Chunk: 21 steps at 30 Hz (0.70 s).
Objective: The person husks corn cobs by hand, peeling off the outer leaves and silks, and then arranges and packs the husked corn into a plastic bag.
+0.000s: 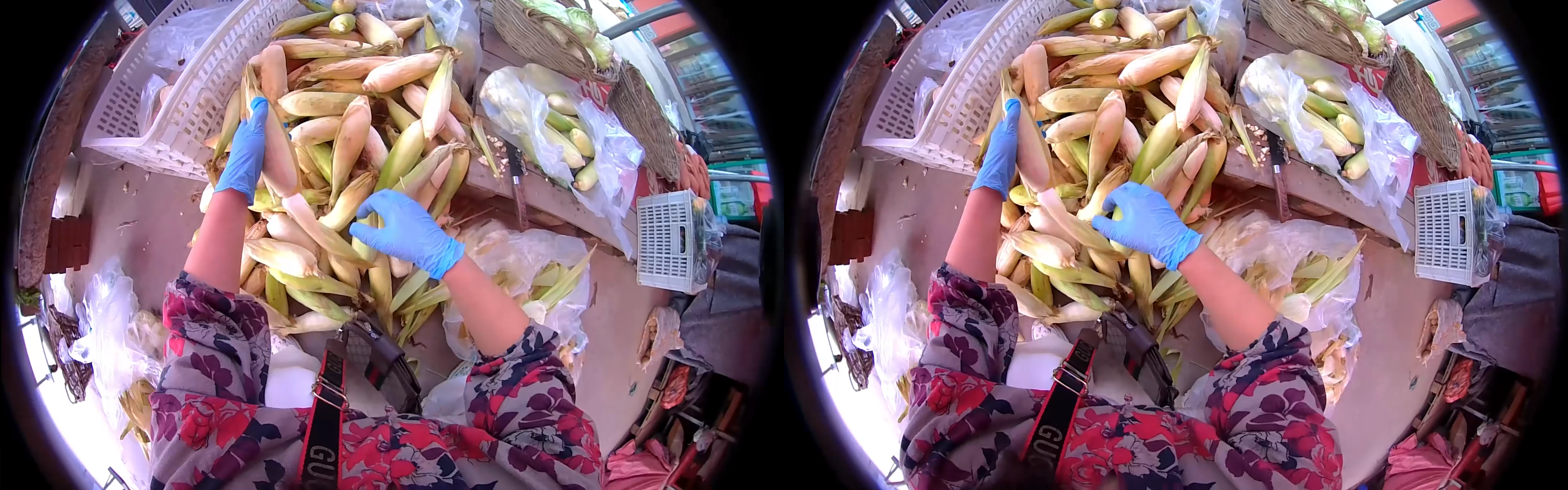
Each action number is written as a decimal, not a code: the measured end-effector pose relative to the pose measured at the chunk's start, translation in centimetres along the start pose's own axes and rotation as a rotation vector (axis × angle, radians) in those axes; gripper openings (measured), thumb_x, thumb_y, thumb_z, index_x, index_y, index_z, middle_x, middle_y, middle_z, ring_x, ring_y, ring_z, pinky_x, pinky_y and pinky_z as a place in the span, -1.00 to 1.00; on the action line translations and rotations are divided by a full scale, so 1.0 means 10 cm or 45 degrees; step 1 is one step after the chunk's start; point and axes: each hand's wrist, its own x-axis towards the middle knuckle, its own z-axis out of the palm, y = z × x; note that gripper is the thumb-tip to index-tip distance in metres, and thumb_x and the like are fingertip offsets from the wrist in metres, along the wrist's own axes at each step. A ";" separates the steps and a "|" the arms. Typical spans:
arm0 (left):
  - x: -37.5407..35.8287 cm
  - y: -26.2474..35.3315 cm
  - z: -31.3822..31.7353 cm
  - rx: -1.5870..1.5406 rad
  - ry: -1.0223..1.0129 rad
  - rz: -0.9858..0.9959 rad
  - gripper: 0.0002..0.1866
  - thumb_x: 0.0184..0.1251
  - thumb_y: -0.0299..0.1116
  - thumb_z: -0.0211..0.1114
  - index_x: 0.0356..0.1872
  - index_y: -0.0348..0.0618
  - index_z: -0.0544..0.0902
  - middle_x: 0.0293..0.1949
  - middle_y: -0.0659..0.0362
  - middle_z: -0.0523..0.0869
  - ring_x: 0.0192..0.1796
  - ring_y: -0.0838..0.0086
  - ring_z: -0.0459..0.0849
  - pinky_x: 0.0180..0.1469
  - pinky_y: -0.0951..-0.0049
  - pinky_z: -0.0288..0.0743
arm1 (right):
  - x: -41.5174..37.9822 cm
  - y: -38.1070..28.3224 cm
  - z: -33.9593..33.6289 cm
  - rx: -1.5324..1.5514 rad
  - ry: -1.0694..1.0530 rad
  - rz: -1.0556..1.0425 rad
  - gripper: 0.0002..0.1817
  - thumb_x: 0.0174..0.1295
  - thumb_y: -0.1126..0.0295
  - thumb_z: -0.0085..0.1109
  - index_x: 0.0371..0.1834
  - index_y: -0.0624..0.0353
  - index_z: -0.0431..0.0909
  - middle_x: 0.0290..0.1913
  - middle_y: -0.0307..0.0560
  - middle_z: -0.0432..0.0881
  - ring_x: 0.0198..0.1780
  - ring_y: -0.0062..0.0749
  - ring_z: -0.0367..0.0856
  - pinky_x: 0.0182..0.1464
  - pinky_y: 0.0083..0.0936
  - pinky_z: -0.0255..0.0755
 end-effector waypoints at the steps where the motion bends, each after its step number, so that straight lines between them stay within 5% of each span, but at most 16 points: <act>1: 0.04 -0.02 -0.07 0.220 0.104 0.027 -0.17 0.19 0.24 0.11 0.16 -0.43 0.37 -0.02 -0.10 0.57 -0.01 0.30 0.57 0.02 0.40 0.43 | 0.03 0.14 -0.07 -0.103 0.270 -0.019 -0.65 0.08 0.16 0.24 -0.30 0.26 0.55 -0.27 0.07 0.57 -0.12 -0.09 0.55 -0.02 -0.30 0.39; 3: 0.11 -0.17 -0.21 0.508 0.275 0.075 -0.11 0.10 0.24 0.19 0.18 -0.46 0.35 0.01 -0.13 0.55 0.02 0.26 0.55 0.05 0.39 0.40 | 0.17 0.53 -0.25 -0.306 0.826 -0.009 -0.70 0.05 0.26 0.29 -0.29 0.26 0.52 -0.29 0.04 0.55 -0.19 -0.09 0.53 -0.08 -0.31 0.41; 6: -0.03 -0.21 -0.17 0.595 0.191 0.124 -0.14 0.09 0.17 0.23 0.19 -0.45 0.33 0.01 -0.12 0.55 0.04 0.23 0.53 0.07 0.33 0.39 | 0.32 1.10 -0.38 -0.149 1.203 0.281 -0.53 -0.08 0.19 0.40 -0.22 0.30 0.48 -0.28 0.12 0.51 -0.21 -0.06 0.48 -0.12 -0.23 0.37; 8: 0.13 -0.51 -0.23 1.004 0.374 0.375 -0.20 0.06 0.03 0.32 0.19 -0.40 0.32 0.00 -0.18 0.55 0.03 0.11 0.55 0.08 0.26 0.40 | 0.38 1.31 -0.25 0.366 0.997 0.468 -0.55 -0.07 0.20 0.36 -0.26 0.34 0.47 -0.29 0.15 0.50 -0.23 -0.02 0.46 -0.13 -0.22 0.37; 10: 0.02 -0.43 -0.10 1.605 0.512 0.605 -0.22 0.05 -0.04 0.35 0.20 -0.37 0.31 0.02 -0.22 0.54 0.04 0.04 0.55 0.10 0.22 0.40 | 0.34 1.35 -0.10 -0.103 0.826 0.366 -0.62 -0.03 0.22 0.31 -0.34 0.33 0.47 -0.31 0.16 0.49 -0.26 -0.01 0.46 -0.15 -0.21 0.37; 11: -0.06 -0.40 0.01 1.578 0.586 1.084 -0.33 0.07 -0.13 0.33 0.16 -0.32 0.38 0.03 -0.21 0.54 0.08 0.00 0.52 0.14 0.20 0.37 | 0.33 1.33 -0.02 0.026 0.738 0.444 -0.67 -0.01 0.22 0.27 -0.44 0.30 0.46 -0.34 0.17 0.47 -0.27 0.02 0.45 -0.16 -0.19 0.36; 14: -0.30 -0.31 0.55 1.163 0.063 1.328 -0.61 0.09 -0.21 0.30 -0.08 -0.22 0.61 -0.06 -0.07 0.63 0.00 0.10 0.59 0.08 0.24 0.43 | 0.16 1.01 0.29 -0.414 0.611 0.095 -0.74 -0.08 0.25 0.26 -0.51 0.21 0.47 -0.36 0.07 0.48 -0.22 -0.02 0.41 -0.15 -0.19 0.33; 17: -0.65 -0.41 1.16 1.226 -0.443 1.137 -0.52 0.06 0.01 0.31 -0.11 -0.15 0.62 -0.27 0.05 0.70 -0.20 0.19 0.64 0.11 0.16 0.36 | -0.07 0.76 0.63 -0.523 0.249 -0.016 -0.75 -0.02 0.18 0.21 -0.41 0.12 0.60 -0.35 -0.08 0.55 -0.16 -0.11 0.44 -0.07 -0.21 0.27; 20: -0.80 -0.67 1.52 1.760 -0.465 0.923 -0.22 -0.07 0.13 0.37 0.17 -0.11 0.42 -0.31 -0.06 0.67 -0.22 0.20 0.65 0.10 -0.07 0.28 | -0.13 0.66 0.72 -0.731 -0.223 -0.062 -0.75 0.02 0.13 0.16 -0.44 0.07 0.62 -0.35 -0.05 0.59 -0.18 -0.11 0.52 -0.08 -0.21 0.31; 21: -0.84 -0.67 1.57 1.882 -0.382 1.009 -0.14 -0.11 0.08 0.41 0.22 -0.16 0.35 -0.29 -0.08 0.67 -0.19 0.20 0.67 0.10 0.04 0.35 | -0.12 0.62 0.63 -0.616 -0.378 0.013 -0.74 0.02 0.13 0.16 -0.43 0.08 0.63 -0.35 -0.04 0.60 -0.20 -0.10 0.52 -0.09 -0.22 0.33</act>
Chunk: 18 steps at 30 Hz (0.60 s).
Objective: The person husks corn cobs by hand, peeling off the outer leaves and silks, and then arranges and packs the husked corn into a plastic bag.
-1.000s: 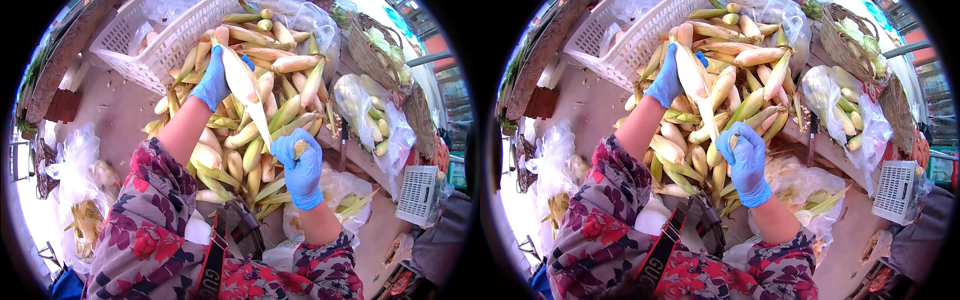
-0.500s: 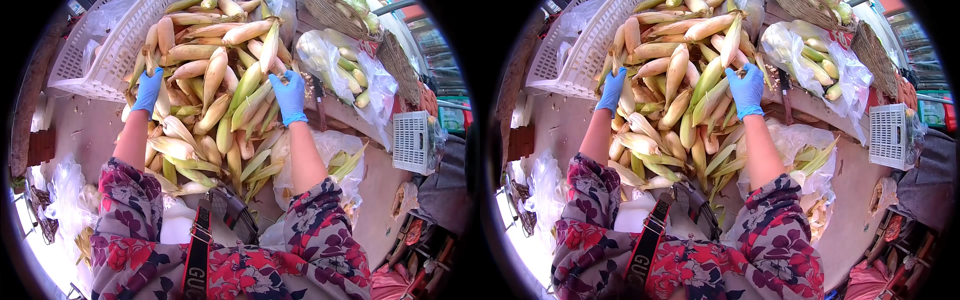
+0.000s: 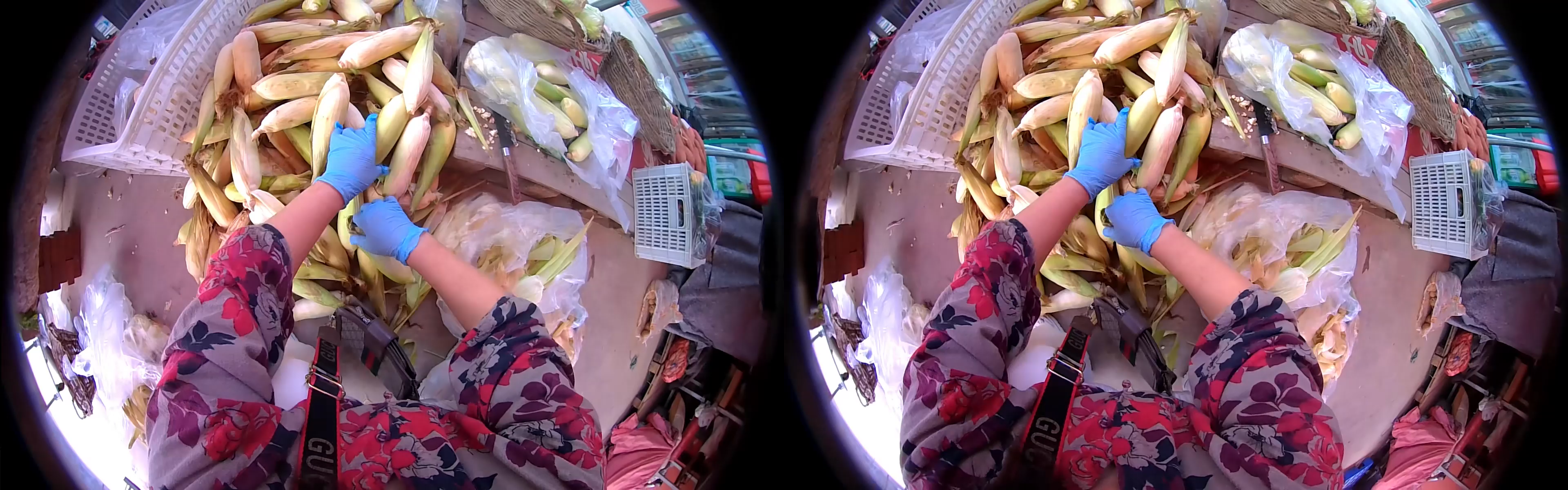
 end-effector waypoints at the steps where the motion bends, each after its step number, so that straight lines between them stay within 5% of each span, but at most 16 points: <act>1: 0.01 -0.03 0.07 -0.214 0.002 -0.026 -0.17 -0.10 0.02 0.41 0.22 -0.19 0.35 -0.27 -0.07 0.67 -0.18 0.19 0.66 0.07 0.10 0.39 | -0.01 0.02 -0.12 0.125 -0.162 0.018 -0.74 0.02 0.13 0.16 -0.42 0.08 0.63 -0.35 -0.03 0.60 -0.21 -0.09 0.53 -0.10 -0.23 0.36; 2: 0.04 -0.15 0.17 -0.424 0.007 -0.051 -0.19 -0.09 -0.04 0.42 0.22 -0.21 0.36 -0.24 -0.07 0.67 -0.18 0.18 0.66 0.04 0.16 0.42 | -0.01 0.05 -0.25 0.249 -0.320 0.034 -0.73 0.02 0.13 0.16 -0.42 0.09 0.63 -0.34 -0.02 0.60 -0.23 -0.09 0.54 -0.11 -0.24 0.38; 4: 0.06 -0.42 -0.06 -0.960 -0.126 -0.090 -0.31 0.03 -0.18 0.37 0.18 -0.31 0.39 -0.13 -0.09 0.66 -0.14 0.30 0.65 -0.07 0.37 0.51 | -0.10 0.23 -0.50 0.168 0.200 -0.063 -0.74 0.04 0.15 0.17 -0.41 0.12 0.63 -0.36 0.00 0.59 -0.26 -0.07 0.54 -0.13 -0.29 0.43; 5: 0.07 -0.56 -0.37 -1.630 -0.571 -0.290 -0.41 0.16 -0.19 0.29 0.16 -0.34 0.42 -0.09 -0.06 0.65 -0.12 0.44 0.62 -0.12 0.50 0.51 | -0.16 0.34 -0.62 0.263 0.645 -0.154 -0.75 0.03 0.19 0.20 -0.38 0.15 0.59 -0.36 -0.01 0.59 -0.25 -0.08 0.54 -0.11 -0.27 0.41; 7: -0.08 -0.81 -0.71 -2.028 -0.771 -0.314 -0.45 0.23 -0.19 0.21 0.16 -0.36 0.41 -0.09 -0.02 0.65 -0.17 0.48 0.63 -0.17 0.62 0.50 | -0.21 0.51 -0.91 0.117 1.114 -0.061 -0.53 -0.05 0.29 0.32 -0.02 0.13 0.48 -0.09 0.02 0.51 -0.04 -0.06 0.44 0.05 -0.21 0.31; 9: -0.30 -0.89 -1.04 -2.220 -0.889 -0.225 -0.45 0.25 -0.08 0.18 0.09 -0.35 0.47 -0.15 -0.03 0.68 -0.21 0.54 0.61 -0.30 0.62 0.46 | -0.29 0.50 -1.20 0.069 1.166 0.016 -0.17 -0.11 0.26 0.39 0.32 0.03 0.26 0.10 0.07 0.37 0.12 -0.02 0.32 0.18 -0.21 0.21; 11: -0.45 -0.91 -1.15 -2.283 -1.019 -0.200 -0.42 0.27 -0.03 0.14 0.08 -0.37 0.47 -0.14 -0.04 0.68 -0.33 0.51 0.59 -0.36 0.62 0.45 | -0.28 0.44 -1.37 0.006 1.104 -0.143 -0.19 -0.12 0.29 0.41 0.29 0.11 0.29 0.16 0.10 0.40 0.15 -0.07 0.37 0.24 -0.25 0.23; 13: -0.51 -0.92 -1.23 -2.189 -0.984 -0.179 -0.32 0.27 0.10 0.08 0.08 -0.43 0.46 -0.19 -0.15 0.67 -0.23 0.35 0.69 -0.32 0.55 0.57 | -0.27 0.38 -1.38 0.415 0.801 -0.183 -0.20 -0.11 0.24 0.43 0.27 0.14 0.32 0.09 0.07 0.48 0.09 -0.14 0.46 0.17 -0.32 0.32; 15: -0.49 -1.05 -1.16 -2.505 -1.015 -0.113 -0.16 0.25 0.28 -0.01 0.13 -0.48 0.39 -0.10 -0.25 0.61 -0.11 0.11 0.67 -0.20 0.35 0.62 | -0.29 0.33 -1.37 0.704 0.625 -0.145 -0.23 -0.09 0.20 0.44 0.24 0.17 0.34 0.03 0.04 0.55 0.03 -0.23 0.52 0.11 -0.38 0.38; 16: -0.49 -1.07 -1.15 -2.811 -1.038 -0.149 -0.02 0.18 0.43 -0.15 0.24 -0.40 0.30 0.01 -0.33 0.53 0.00 -0.11 0.59 -0.09 0.09 0.59 | -0.32 0.31 -1.37 0.790 0.620 -0.097 -0.24 -0.07 0.17 0.43 0.22 0.18 0.35 0.00 0.02 0.57 0.01 -0.27 0.54 0.09 -0.41 0.40; 18: -0.47 -1.20 -1.16 -2.991 -0.955 0.047 0.00 0.14 0.50 -0.30 0.34 -0.21 0.21 0.15 -0.25 0.45 0.15 -0.14 0.47 0.19 -0.06 0.33 | -0.31 0.28 -1.34 0.880 0.698 -0.034 -0.27 0.01 0.10 0.40 0.20 0.26 0.36 -0.18 -0.08 0.60 -0.17 -0.48 0.57 -0.11 -0.52 0.47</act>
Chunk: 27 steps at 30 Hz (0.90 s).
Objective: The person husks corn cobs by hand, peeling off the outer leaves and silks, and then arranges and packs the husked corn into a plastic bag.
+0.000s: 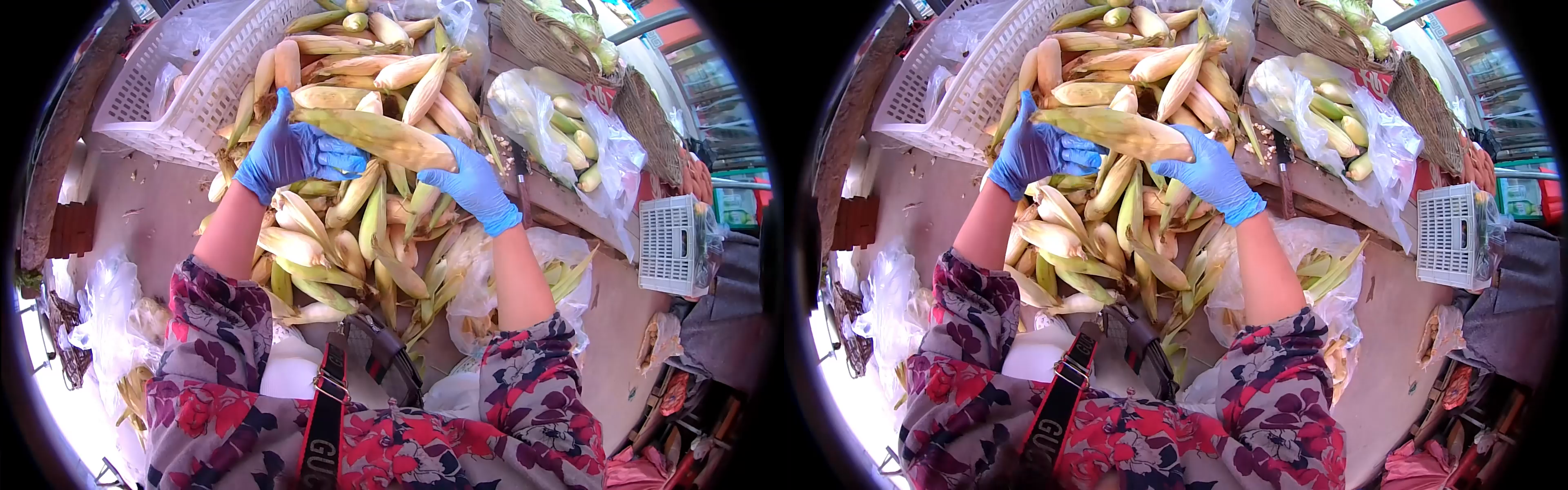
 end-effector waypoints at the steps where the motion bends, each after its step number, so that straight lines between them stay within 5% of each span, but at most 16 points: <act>1: 0.01 0.02 0.04 -0.050 0.037 0.097 0.00 0.14 0.51 -0.35 0.36 -0.15 0.19 0.17 -0.21 0.44 0.21 -0.10 0.42 0.27 -0.07 0.22 | -0.03 0.00 0.03 0.172 -0.011 0.124 -0.30 0.03 0.09 0.38 0.16 0.29 0.37 -0.25 -0.11 0.58 -0.25 -0.52 0.55 -0.19 -0.56 0.45; 3: 0.14 -0.07 0.00 0.217 0.130 0.277 -0.12 0.26 0.37 -0.21 0.39 -0.15 0.11 0.29 0.00 0.35 0.34 0.15 0.30 0.38 0.12 0.09 | -0.04 -0.04 0.08 0.513 -0.042 0.358 -0.34 0.06 0.06 0.35 0.09 0.33 0.40 -0.39 -0.18 0.54 -0.43 -0.60 0.51 -0.37 -0.64 0.42; 5: 0.25 -0.22 0.13 0.259 0.200 0.461 -0.32 0.28 0.07 0.14 0.28 -0.19 0.30 0.24 0.09 0.41 0.30 0.25 0.35 0.38 0.14 0.14 | -0.05 -0.05 0.23 0.795 -0.116 0.307 -0.45 0.10 -0.05 0.28 -0.13 0.25 0.47 -0.51 -0.34 0.44 -0.56 -0.72 0.34 -0.50 -0.74 0.30; 7: 0.35 -0.27 0.32 0.285 0.036 0.490 -0.33 0.25 -0.11 0.26 0.31 -0.20 0.26 0.24 0.13 0.41 0.31 0.34 0.34 0.39 0.23 0.13 | -0.05 -0.03 0.39 0.909 -0.202 0.316 -0.49 0.12 -0.04 0.26 -0.19 0.21 0.46 -0.52 -0.34 0.43 -0.56 -0.72 0.35 -0.50 -0.74 0.29; 8: 0.38 -0.28 0.39 0.378 0.156 0.528 -0.09 0.11 0.01 0.35 0.36 -0.28 0.12 0.27 0.00 0.36 0.33 0.25 0.32 0.40 0.20 0.07 | -0.04 0.02 0.43 0.828 -0.255 0.350 -0.48 0.14 -0.03 0.25 -0.17 0.27 0.48 -0.45 -0.26 0.49 -0.48 -0.66 0.44 -0.41 -0.69 0.38; 11: 0.37 -0.31 0.26 0.558 0.304 0.550 -0.12 0.11 -0.04 0.37 0.33 -0.32 0.16 0.22 0.03 0.42 0.26 0.27 0.40 0.35 0.25 0.18 | 0.01 -0.07 0.47 0.114 0.160 0.068 -0.47 0.13 0.02 0.27 -0.15 0.34 0.51 -0.34 -0.16 0.55 -0.37 -0.58 0.50 -0.28 -0.62 0.44; 13: 0.35 -0.32 0.26 0.698 0.380 0.531 -0.14 0.07 -0.03 0.41 0.30 -0.31 0.22 0.18 0.06 0.46 0.21 0.33 0.45 0.31 0.29 0.25 | 0.13 -0.26 0.43 0.403 0.386 0.000 -0.59 0.09 0.25 0.35 -0.12 0.33 0.53 -0.24 -0.10 0.59 -0.31 -0.54 0.54 -0.21 -0.58 0.48; 14: 0.36 -0.37 0.30 0.720 0.455 0.550 -0.33 0.09 -0.15 0.41 0.19 -0.25 0.39 0.03 0.16 0.55 0.07 0.47 0.52 0.18 0.43 0.36 | 0.14 -0.33 0.39 0.399 0.420 -0.044 -0.62 0.07 0.30 0.36 -0.13 0.32 0.53 -0.26 -0.11 0.59 -0.32 -0.55 0.55 -0.23 -0.59 0.48; 18: 0.48 -0.52 0.28 0.791 0.465 0.591 -0.29 -0.03 -0.35 0.49 0.19 -0.25 0.35 -0.06 0.21 0.56 -0.02 0.56 0.52 0.09 0.51 0.41 | 0.26 -0.48 0.48 0.438 0.565 -0.131 -0.64 0.01 0.37 0.40 -0.17 0.33 0.55 -0.33 -0.12 0.63 -0.40 -0.56 0.56 -0.30 -0.60 0.50; 24: 0.51 -0.59 0.28 0.817 0.487 0.551 -0.32 0.01 -0.29 0.48 0.16 -0.27 0.37 -0.06 0.21 0.56 -0.04 0.57 0.53 0.04 0.54 0.43 | 0.17 -0.54 0.48 0.056 0.555 0.035 -0.80 -0.01 0.49 0.34 -0.37 0.30 0.51 -0.44 0.01 0.59 -0.47 -0.31 0.56 -0.39 -0.44 0.44; 27: 0.55 -0.63 0.30 0.767 0.493 0.537 -0.37 0.14 -0.15 0.38 0.16 -0.26 0.38 -0.04 0.20 0.56 -0.02 0.55 0.54 0.05 0.53 0.43 | 0.18 -0.44 0.58 -0.058 0.675 -0.261 -0.83 0.00 0.55 0.28 -0.43 0.27 0.43 -0.37 0.07 0.56 -0.39 -0.13 0.53 -0.35 -0.37 0.40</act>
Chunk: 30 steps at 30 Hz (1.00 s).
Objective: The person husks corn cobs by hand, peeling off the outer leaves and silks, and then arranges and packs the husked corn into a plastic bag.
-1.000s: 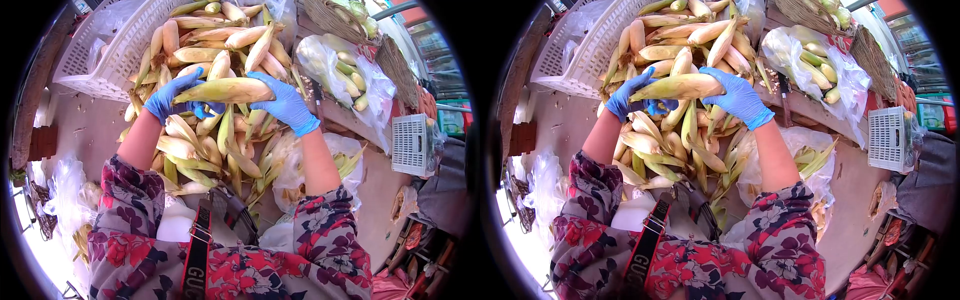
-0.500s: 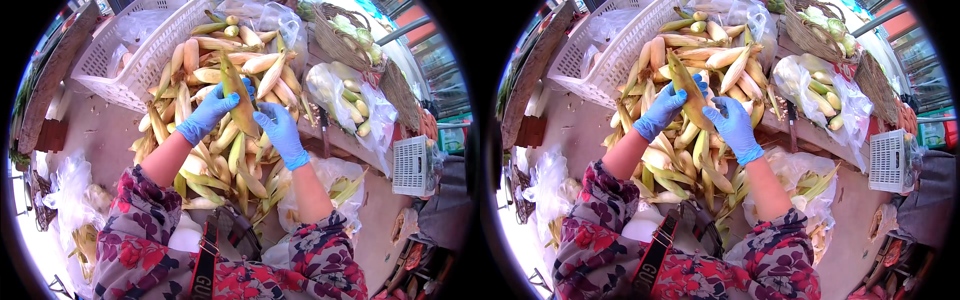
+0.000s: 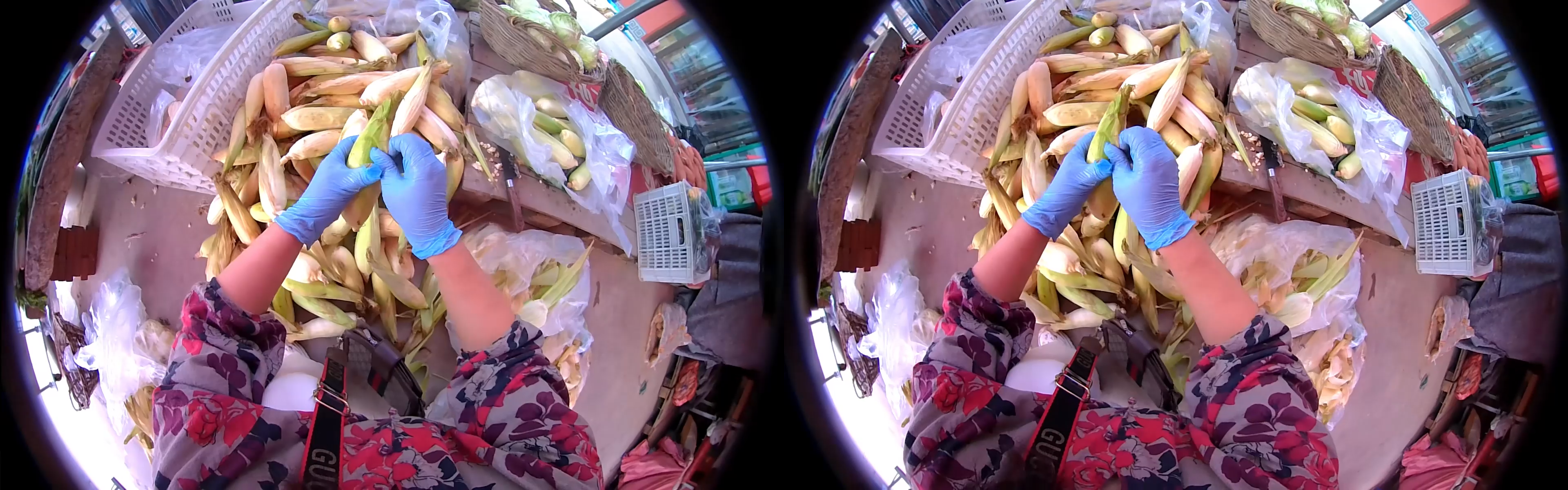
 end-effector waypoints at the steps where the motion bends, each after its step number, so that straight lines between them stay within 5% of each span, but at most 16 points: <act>1: 0.01 0.02 0.02 -0.015 0.003 0.003 -0.38 0.20 -0.09 0.34 0.16 -0.26 0.38 -0.03 0.20 0.56 -0.02 0.55 0.54 0.06 0.52 0.44 | 0.00 -0.01 -0.02 -0.006 -0.028 -0.028 -0.82 0.01 0.59 0.24 -0.43 0.26 0.38 -0.29 0.08 0.55 -0.28 -0.05 0.52 -0.26 -0.38 0.41; 4: 0.02 0.41 0.12 -0.712 -0.048 -0.464 -0.39 0.31 0.06 0.15 0.17 -0.23 0.39 -0.01 0.20 0.55 -0.01 0.55 0.55 0.07 0.53 0.44 | 0.03 0.06 0.03 0.206 -0.052 -0.258 -0.80 -0.02 0.61 0.24 -0.43 0.26 0.37 -0.26 0.07 0.55 -0.24 -0.04 0.53 -0.21 -0.37 0.43; 5: 0.09 0.29 -0.01 -0.622 -0.081 -0.429 -0.41 0.32 0.12 0.07 0.10 -0.20 0.44 0.00 0.18 0.57 0.01 0.45 0.56 0.17 0.46 0.39 | 0.04 0.09 0.02 0.155 -0.174 -0.385 -0.80 0.02 0.65 0.22 -0.34 0.26 0.39 -0.16 0.02 0.56 -0.16 -0.26 0.55 -0.11 -0.49 0.43; 8: 0.14 0.32 -0.04 -0.351 0.157 -0.371 -0.51 0.38 0.06 0.03 0.02 -0.19 0.48 -0.08 0.18 0.60 -0.05 0.45 0.59 0.11 0.47 0.45 | 0.04 0.11 -0.01 0.024 -0.106 -0.529 -0.79 0.01 0.66 0.21 -0.32 0.26 0.40 -0.08 0.04 0.57 -0.09 -0.18 0.56 -0.03 -0.44 0.42; 10: 0.20 0.26 -0.09 -0.570 -0.001 -0.261 -0.57 0.40 0.02 0.02 -0.06 -0.18 0.50 -0.15 0.17 0.61 -0.12 0.44 0.61 0.03 0.46 0.50 | -0.06 0.13 0.03 0.193 -0.036 -0.455 -0.80 0.02 0.65 0.21 -0.31 0.25 0.41 -0.06 0.04 0.57 -0.04 -0.12 0.56 0.02 -0.40 0.42; 12: 0.25 0.15 -0.23 -0.822 0.124 -0.508 -0.60 0.43 -0.02 0.00 -0.08 -0.18 0.49 -0.16 0.17 0.60 -0.13 0.43 0.60 0.01 0.44 0.50 | -0.09 -0.02 0.04 0.404 0.026 -0.360 -0.82 0.08 0.63 0.20 -0.31 0.23 0.40 -0.15 0.01 0.56 -0.12 -0.25 0.56 -0.05 -0.44 0.42; 15: 0.26 -0.12 -0.58 -0.869 0.181 -0.457 -0.58 0.44 -0.04 -0.03 0.00 -0.23 0.44 -0.12 0.07 0.63 -0.14 0.33 0.64 -0.03 0.29 0.57 | -0.19 -0.12 0.12 0.679 -0.153 0.117 -0.88 0.20 0.62 0.08 -0.31 0.22 0.35 -0.41 -0.16 0.39 -0.40 -0.50 0.31 -0.29 -0.54 0.32; 18: 0.37 -0.11 -0.94 -0.420 0.526 -0.394 -0.57 0.46 -0.05 -0.08 0.02 -0.24 0.43 -0.10 0.08 0.63 -0.12 0.33 0.64 0.00 0.29 0.56 | -0.31 -0.18 0.17 0.731 -0.226 0.001 -0.88 0.22 0.60 0.04 -0.29 0.21 0.29 -0.46 -0.19 0.33 -0.46 -0.49 0.26 -0.33 -0.54 0.30; 20: 0.51 -0.14 -1.69 -0.650 0.610 -0.117 -0.55 0.48 -0.03 -0.14 0.01 -0.25 0.43 -0.05 0.08 0.62 -0.09 0.32 0.63 0.07 0.28 0.52 | -0.45 -0.45 0.00 0.695 -0.449 0.146 -0.88 0.24 0.55 0.02 -0.29 0.20 0.26 -0.45 -0.15 0.32 -0.45 -0.47 0.26 -0.35 -0.49 0.27; 22: 0.37 0.26 -1.72 -0.597 0.967 0.150 -0.53 0.48 -0.02 -0.19 -0.01 -0.26 0.44 0.00 0.06 0.60 -0.08 0.29 0.62 0.14 0.27 0.47 | -0.54 -0.68 -0.20 0.699 -0.574 0.263 -0.87 0.18 0.53 0.06 -0.33 0.20 0.28 -0.54 -0.16 0.30 -0.53 -0.51 0.24 -0.45 -0.51 0.22; 23: 0.33 0.33 -1.78 -0.584 0.993 0.189 -0.52 0.48 -0.01 -0.19 -0.02 -0.27 0.44 -0.03 0.05 0.60 -0.08 0.27 0.61 0.15 0.26 0.46 | -0.58 -0.69 -0.22 0.571 -0.647 0.193 -0.84 0.14 0.50 0.09 -0.33 0.22 0.28 -0.56 0.03 0.41 -0.53 -0.08 0.47 -0.46 -0.32 0.31; 24: 0.30 0.35 -1.87 -0.571 1.010 0.238 -0.52 0.48 -0.01 -0.19 -0.03 -0.29 0.44 -0.05 0.04 0.60 -0.09 0.25 0.61 0.16 0.25 0.45 | -0.59 -0.68 -0.22 0.405 -0.733 0.232 -0.81 0.12 0.45 0.13 -0.33 0.22 0.30 -0.55 0.03 0.45 -0.52 -0.09 0.50 -0.44 -0.34 0.37; 26: 0.21 0.19 -2.06 -0.884 0.084 0.267 -0.51 0.48 0.00 -0.18 -0.05 -0.29 0.44 -0.18 0.09 0.60 -0.17 0.30 0.59 0.08 0.24 0.48 | -0.58 -0.43 -0.05 0.215 -0.743 0.090 -0.69 0.09 0.26 0.26 -0.28 0.22 0.41 -0.33 0.09 0.54 -0.21 -0.08 0.57 -0.14 -0.31 0.42; 28: 0.14 0.54 -1.28 -0.766 0.705 0.043 -0.51 0.47 0.01 -0.16 -0.12 -0.29 0.45 -0.29 0.10 0.58 -0.28 0.34 0.56 -0.01 0.28 0.51 | -0.58 -0.07 0.12 0.019 -0.523 -0.054 -0.54 0.06 0.14 0.32 -0.10 0.23 0.46 -0.03 0.14 0.48 0.01 -0.02 0.47 0.13 -0.32 0.32; 30: 0.16 0.54 -1.13 -0.552 0.399 0.100 -0.53 0.46 0.01 -0.13 -0.16 -0.28 0.46 -0.29 0.10 0.58 -0.30 0.38 0.56 -0.09 0.36 0.52 | -0.47 0.04 0.22 0.097 -0.244 0.112 -0.39 0.06 0.11 0.34 0.06 0.29 0.39 0.03 0.14 0.45 0.01 -0.11 0.48 0.11 -0.33 0.35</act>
